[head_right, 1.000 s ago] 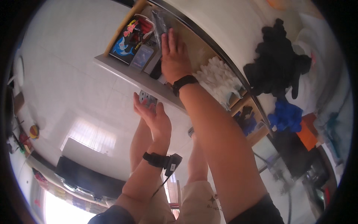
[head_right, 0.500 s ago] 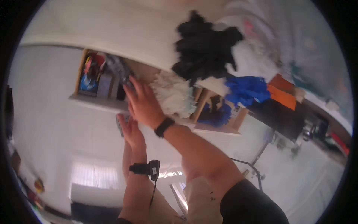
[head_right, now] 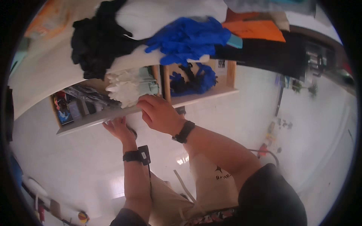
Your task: The person sorts through and organizes items in a drawer, including blue and black gloves, small cards, and a remote.
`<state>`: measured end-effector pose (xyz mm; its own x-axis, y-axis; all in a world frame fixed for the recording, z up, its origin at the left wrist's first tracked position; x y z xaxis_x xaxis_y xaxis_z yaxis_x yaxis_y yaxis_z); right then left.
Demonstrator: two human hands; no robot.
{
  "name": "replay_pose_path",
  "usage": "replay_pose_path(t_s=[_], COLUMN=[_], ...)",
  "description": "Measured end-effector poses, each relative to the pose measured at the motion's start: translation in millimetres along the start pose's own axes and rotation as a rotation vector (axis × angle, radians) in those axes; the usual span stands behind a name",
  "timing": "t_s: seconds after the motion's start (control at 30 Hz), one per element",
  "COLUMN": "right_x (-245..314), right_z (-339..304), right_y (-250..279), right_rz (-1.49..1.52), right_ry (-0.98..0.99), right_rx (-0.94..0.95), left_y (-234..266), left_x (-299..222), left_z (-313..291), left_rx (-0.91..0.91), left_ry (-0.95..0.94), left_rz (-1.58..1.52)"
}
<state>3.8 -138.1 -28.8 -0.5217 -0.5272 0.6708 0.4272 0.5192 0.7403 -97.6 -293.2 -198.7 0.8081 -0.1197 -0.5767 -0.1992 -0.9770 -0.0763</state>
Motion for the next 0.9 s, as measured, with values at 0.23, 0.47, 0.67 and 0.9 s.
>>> replay_pose_path(t_s=[0.23, 0.47, 0.67, 0.9], right_x=[-82, -136, -145, -183], right_z=[-125, -229, -274, -306], right_y=[-5, 21, 61, 90], right_rz=[0.036, 0.198, 0.274, 0.141], right_ry=[-0.433, -0.753, -0.884, -0.805], right_rx=[0.118, -0.018, -0.108, -0.248], left_y=[-5, -15, -23, -108], left_x=[12, 17, -10, -35], left_z=[-5, -15, 14, -23], left_rx=[-0.066, -0.054, 0.156, 0.287], left_ry=[0.064, 0.037, -0.525, -1.157], left_rz=[0.045, 0.055, 0.76, 1.754])
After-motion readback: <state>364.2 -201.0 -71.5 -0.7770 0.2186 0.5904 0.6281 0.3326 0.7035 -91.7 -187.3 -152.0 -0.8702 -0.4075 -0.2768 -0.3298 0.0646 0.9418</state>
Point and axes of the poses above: each hand's wrist, its own z-axis towards the middle knuckle, its own y-axis out of the back of the hand, x = y × z, the point moved 8 cm from there along z, towards the middle knuckle, and after that the axes turned 4 degrees about y, right-handed, at the moved point
